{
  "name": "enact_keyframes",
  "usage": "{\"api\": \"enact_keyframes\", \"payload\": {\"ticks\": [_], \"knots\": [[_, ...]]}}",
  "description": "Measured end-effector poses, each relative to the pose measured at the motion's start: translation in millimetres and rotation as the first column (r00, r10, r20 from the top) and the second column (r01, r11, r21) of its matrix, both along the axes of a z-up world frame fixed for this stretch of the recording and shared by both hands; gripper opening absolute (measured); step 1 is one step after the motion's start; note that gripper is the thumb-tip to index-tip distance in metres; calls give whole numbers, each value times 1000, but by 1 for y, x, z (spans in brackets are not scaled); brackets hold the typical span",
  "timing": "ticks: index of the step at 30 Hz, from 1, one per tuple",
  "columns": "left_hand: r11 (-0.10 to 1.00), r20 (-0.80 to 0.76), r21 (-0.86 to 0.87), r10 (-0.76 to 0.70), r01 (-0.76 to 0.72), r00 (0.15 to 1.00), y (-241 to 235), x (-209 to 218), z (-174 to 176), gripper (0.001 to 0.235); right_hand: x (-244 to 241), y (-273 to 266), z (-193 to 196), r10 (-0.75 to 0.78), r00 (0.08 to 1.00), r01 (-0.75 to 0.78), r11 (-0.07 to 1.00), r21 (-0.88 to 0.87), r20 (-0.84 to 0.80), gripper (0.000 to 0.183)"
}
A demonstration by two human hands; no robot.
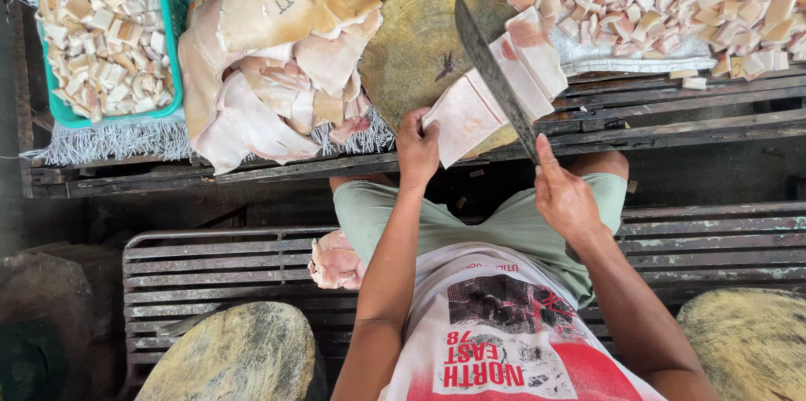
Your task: The person cuts large pieces of pork belly into smaller strips and cubes using a large knife on a round wooden cutting board. The cut pieces are pushed aside on the board and into a nearby green basket.
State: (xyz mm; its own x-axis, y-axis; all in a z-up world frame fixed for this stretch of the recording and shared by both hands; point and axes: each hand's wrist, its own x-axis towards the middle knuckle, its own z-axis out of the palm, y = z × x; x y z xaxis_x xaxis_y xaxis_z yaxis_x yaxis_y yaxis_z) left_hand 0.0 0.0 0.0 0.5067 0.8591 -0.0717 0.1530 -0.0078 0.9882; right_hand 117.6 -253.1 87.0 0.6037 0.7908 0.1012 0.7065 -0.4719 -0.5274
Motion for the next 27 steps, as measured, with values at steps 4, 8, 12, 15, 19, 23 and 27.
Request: {"api": "enact_keyframes", "payload": {"ticks": [4,8,12,15,19,23,27], "knots": [[1000,-19,-11,0,0,1000,1,-1,0,29,3,-22,27,-20,990,-16,968,250,143,68],[998,24,-56,6,-5,1000,3,0,-7,30,-2,-16,11,-55,987,14,965,260,150,66],[977,-18,214,19,-15,1000,8,-11,-20,29,-14,-17,-11,-7,999,20,958,-287,45,74],[987,158,-150,80,-56,984,18,-12,-21,30,-5,-22,-9,-75,996,63,967,-248,-40,71],[962,195,-271,34,20,980,17,-9,-17,34,-5,-20,-6,-68,998,66,987,-148,-9,73],[952,92,-301,-21,47,996,17,9,-2,36,-9,-11,1,-50,999,50,999,-10,-18,78],[978,-272,199,-4,61,962,14,4,16,43,-18,3,0,-13,1000,12,997,-70,-10,76]]}}
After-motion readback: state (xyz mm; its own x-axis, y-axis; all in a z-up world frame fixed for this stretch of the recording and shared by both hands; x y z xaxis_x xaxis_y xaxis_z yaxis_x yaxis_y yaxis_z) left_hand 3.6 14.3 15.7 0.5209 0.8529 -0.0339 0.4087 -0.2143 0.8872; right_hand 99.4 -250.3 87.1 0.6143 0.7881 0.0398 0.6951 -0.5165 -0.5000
